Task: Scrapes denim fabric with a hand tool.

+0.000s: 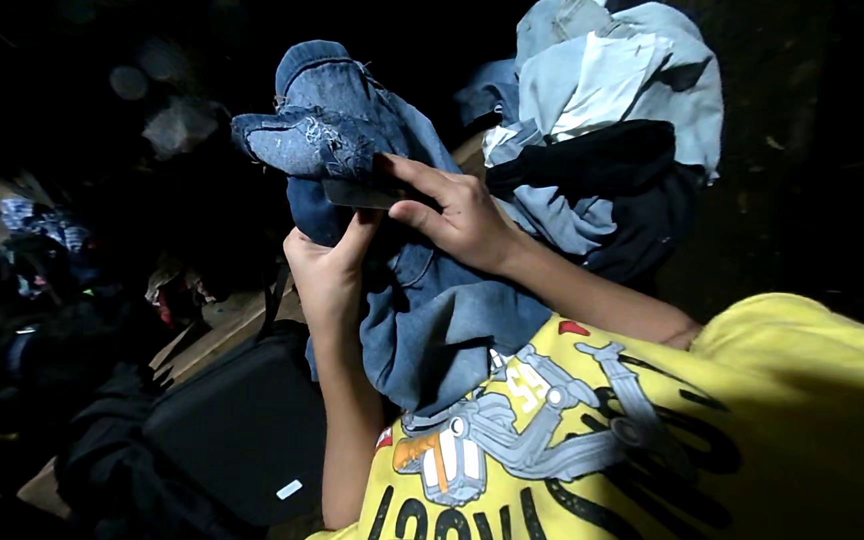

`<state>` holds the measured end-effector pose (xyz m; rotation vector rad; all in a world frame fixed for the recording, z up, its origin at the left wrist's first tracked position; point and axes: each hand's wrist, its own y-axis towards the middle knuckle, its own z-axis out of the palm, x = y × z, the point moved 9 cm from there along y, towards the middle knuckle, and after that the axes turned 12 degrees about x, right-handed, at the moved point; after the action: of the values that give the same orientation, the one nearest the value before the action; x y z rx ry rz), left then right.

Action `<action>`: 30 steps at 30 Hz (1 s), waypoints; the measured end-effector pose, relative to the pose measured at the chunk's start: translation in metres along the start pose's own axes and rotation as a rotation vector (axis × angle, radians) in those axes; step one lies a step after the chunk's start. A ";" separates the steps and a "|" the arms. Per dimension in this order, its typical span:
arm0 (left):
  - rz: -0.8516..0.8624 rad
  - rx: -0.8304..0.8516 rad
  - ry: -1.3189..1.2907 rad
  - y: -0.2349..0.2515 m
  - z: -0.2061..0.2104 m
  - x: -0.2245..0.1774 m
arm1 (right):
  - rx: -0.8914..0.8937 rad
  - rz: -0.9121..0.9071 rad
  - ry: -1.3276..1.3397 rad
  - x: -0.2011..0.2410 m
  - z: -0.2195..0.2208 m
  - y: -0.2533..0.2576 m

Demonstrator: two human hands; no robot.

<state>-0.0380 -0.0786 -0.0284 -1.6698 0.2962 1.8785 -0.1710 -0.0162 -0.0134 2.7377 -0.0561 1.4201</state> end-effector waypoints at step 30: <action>-0.021 -0.014 0.054 -0.006 -0.001 0.001 | 0.100 -0.019 0.176 0.006 -0.011 -0.011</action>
<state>-0.0338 -0.0742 -0.0286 -1.7281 0.2864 1.8263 -0.1763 -0.0050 -0.0022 2.6675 0.0497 1.6954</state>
